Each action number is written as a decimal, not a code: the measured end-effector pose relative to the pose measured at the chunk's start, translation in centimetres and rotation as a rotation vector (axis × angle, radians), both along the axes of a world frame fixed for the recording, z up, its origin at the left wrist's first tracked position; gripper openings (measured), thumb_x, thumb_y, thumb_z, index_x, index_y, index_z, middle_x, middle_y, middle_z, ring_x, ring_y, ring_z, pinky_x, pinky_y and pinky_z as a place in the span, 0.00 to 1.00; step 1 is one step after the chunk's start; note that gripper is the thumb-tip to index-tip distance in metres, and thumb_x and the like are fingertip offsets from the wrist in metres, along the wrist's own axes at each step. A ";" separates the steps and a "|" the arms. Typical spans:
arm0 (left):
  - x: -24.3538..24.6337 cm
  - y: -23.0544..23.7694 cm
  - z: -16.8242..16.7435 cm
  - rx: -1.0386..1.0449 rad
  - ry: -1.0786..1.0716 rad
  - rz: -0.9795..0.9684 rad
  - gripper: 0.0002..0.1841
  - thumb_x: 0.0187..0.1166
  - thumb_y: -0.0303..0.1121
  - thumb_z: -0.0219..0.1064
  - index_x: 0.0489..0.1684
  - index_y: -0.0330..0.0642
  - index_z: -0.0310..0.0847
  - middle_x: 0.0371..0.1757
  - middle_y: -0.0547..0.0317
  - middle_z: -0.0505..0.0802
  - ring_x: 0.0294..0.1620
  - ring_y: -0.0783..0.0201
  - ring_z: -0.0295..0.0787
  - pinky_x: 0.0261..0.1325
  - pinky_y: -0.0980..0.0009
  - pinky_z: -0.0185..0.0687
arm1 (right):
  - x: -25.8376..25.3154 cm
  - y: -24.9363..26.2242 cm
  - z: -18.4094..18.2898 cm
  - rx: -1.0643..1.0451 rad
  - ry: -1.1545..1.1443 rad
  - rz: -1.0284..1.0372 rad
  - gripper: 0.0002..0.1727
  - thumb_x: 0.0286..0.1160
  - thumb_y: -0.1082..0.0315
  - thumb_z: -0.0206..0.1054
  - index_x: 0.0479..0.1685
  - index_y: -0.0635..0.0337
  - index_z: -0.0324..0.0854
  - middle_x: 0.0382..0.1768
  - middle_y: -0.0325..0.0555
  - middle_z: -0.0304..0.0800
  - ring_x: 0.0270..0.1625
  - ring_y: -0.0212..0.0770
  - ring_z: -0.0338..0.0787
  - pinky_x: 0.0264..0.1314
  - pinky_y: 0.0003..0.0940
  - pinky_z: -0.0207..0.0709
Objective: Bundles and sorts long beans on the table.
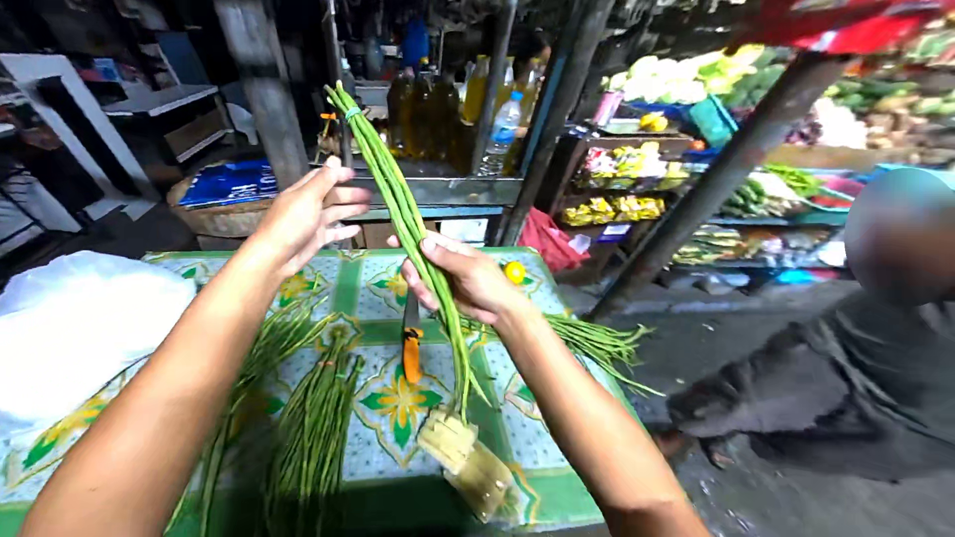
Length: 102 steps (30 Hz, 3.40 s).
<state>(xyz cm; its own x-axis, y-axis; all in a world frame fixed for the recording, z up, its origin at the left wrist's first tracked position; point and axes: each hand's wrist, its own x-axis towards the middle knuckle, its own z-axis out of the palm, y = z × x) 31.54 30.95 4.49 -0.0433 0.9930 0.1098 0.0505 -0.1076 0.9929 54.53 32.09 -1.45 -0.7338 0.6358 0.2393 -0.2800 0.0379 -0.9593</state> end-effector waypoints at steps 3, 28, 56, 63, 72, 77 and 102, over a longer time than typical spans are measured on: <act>-1.4 1.1 -2.7 0.000 0.281 0.073 0.24 0.94 0.49 0.48 0.78 0.44 0.69 0.68 0.53 0.87 0.68 0.56 0.85 0.68 0.51 0.81 | 6.0 1.6 2.1 0.201 -0.200 -0.122 0.23 0.94 0.62 0.38 0.73 0.61 0.71 0.29 0.33 0.84 0.21 0.22 0.76 0.22 0.15 0.73; -2.5 -2.6 -34.9 -0.421 1.035 0.341 0.31 0.77 0.32 0.74 0.78 0.29 0.70 0.80 0.25 0.73 0.80 0.28 0.70 0.79 0.39 0.70 | 18.5 3.6 -25.9 0.585 -1.238 -0.932 0.41 0.81 0.46 0.65 0.92 0.54 0.61 0.92 0.66 0.51 0.93 0.71 0.48 0.91 0.70 0.42; -2.1 -4.1 -12.4 -0.082 -0.105 -0.137 0.18 0.93 0.28 0.51 0.76 0.34 0.67 0.60 0.48 0.92 0.54 0.59 0.94 0.59 0.64 0.89 | -7.7 -6.4 -14.8 -0.314 0.007 -0.208 0.19 0.92 0.71 0.45 0.65 0.72 0.77 0.47 0.52 0.96 0.50 0.41 0.96 0.56 0.35 0.89; 1.2 -4.3 -10.0 0.126 0.199 -0.040 0.13 0.81 0.26 0.69 0.61 0.38 0.79 0.45 0.54 0.93 0.41 0.65 0.92 0.43 0.70 0.88 | -6.6 -5.8 -12.7 0.163 -0.090 -0.691 0.13 0.81 0.69 0.65 0.58 0.67 0.81 0.46 0.45 0.92 0.45 0.31 0.93 0.49 0.28 0.89; 6.7 -3.4 -14.9 0.190 0.626 0.122 0.20 0.93 0.38 0.48 0.70 0.33 0.76 0.45 0.42 0.90 0.44 0.53 0.87 0.53 0.53 0.82 | -2.1 -5.3 -13.8 0.192 -0.299 -0.741 0.12 0.83 0.65 0.62 0.50 0.66 0.84 0.34 0.41 0.87 0.34 0.29 0.87 0.38 0.26 0.83; 9.9 -2.0 -15.8 0.163 0.308 0.224 0.19 0.93 0.36 0.47 0.69 0.30 0.71 0.44 0.49 0.86 0.40 0.64 0.83 0.47 0.64 0.80 | -1.7 -7.0 -13.1 -0.038 -0.206 -0.599 0.11 0.90 0.68 0.56 0.57 0.68 0.73 0.28 0.38 0.85 0.27 0.29 0.87 0.31 0.26 0.83; 3.0 2.5 -2.7 0.082 -0.054 -0.037 0.16 0.95 0.34 0.49 0.69 0.39 0.75 0.52 0.55 0.94 0.51 0.60 0.94 0.51 0.64 0.92 | 10.8 -5.2 -6.3 0.149 0.090 -0.897 0.05 0.82 0.67 0.61 0.46 0.48 0.83 0.20 0.24 0.78 0.15 0.18 0.67 0.17 0.14 0.64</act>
<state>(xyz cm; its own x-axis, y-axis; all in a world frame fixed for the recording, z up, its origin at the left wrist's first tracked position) 34.50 33.45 1.83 -0.0147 0.9818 0.1895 -0.0085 -0.1896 0.9818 65.37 26.88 -7.75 0.0465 0.9167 0.3968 -0.1593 0.3989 -0.9031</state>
